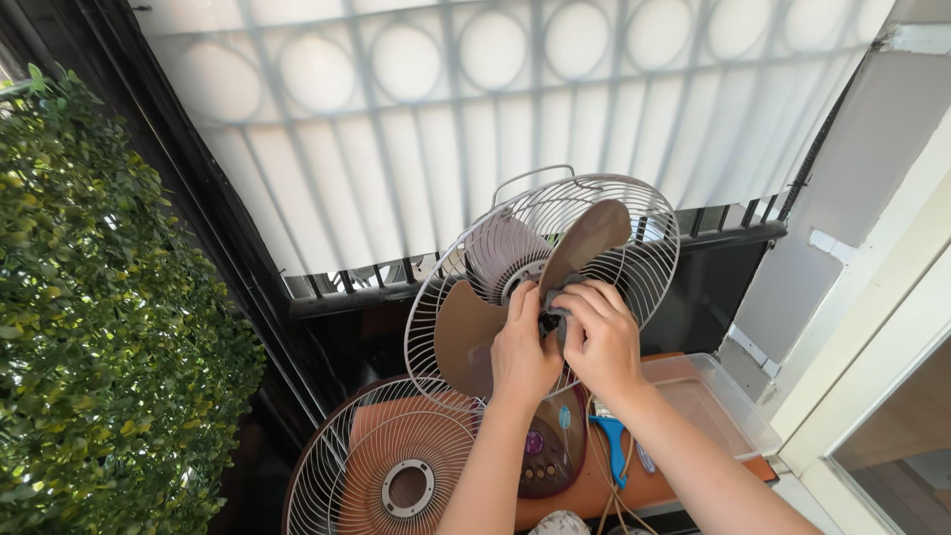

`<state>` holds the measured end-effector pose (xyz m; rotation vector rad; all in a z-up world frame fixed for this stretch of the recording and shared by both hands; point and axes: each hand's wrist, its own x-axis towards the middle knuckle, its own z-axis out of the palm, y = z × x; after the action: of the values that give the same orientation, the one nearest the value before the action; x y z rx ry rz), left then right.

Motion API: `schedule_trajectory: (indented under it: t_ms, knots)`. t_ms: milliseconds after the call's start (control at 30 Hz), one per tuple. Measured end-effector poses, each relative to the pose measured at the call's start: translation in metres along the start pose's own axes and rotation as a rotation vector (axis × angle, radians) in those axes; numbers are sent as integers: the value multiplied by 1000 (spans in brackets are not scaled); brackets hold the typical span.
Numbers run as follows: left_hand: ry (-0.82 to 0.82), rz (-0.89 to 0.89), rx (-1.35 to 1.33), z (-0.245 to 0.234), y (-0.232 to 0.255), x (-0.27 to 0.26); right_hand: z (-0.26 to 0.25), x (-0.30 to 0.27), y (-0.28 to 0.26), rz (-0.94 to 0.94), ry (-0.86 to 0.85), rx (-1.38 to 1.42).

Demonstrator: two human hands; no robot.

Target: The person reassembles a table fan by attaching the front protective cage to the fan head and securing it. The person then adjusts the fan's orientation on the table.

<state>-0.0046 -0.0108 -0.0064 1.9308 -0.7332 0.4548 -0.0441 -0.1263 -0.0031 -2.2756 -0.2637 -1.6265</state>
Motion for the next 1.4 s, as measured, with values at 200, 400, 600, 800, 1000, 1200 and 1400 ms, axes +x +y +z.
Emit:
schedule_trajectory:
  t_ms: [200, 400, 600, 800, 1000, 1200, 1400]
  knots:
    - [27, 53, 25, 1, -5, 0, 12, -3, 31, 163, -96, -62]
    - [6, 67, 59, 1, -6, 2, 20, -11, 44, 300, -76, 55]
    - [11, 49, 70, 4, -5, 5, 6, -11, 9, 24, -9, -4]
    - [0, 56, 51, 1, -2, 6, 3, -8, 10, 56, -25, -4]
    - [-19, 32, 87, 1, -2, 7, 22, -13, 14, 517, 34, 251]
    - [3, 62, 63, 4, -6, 4, 21, -21, 2, 352, 79, 166]
    - [-48, 57, 73, 0, -6, 6, 31, -33, 21, 493, 62, 233]
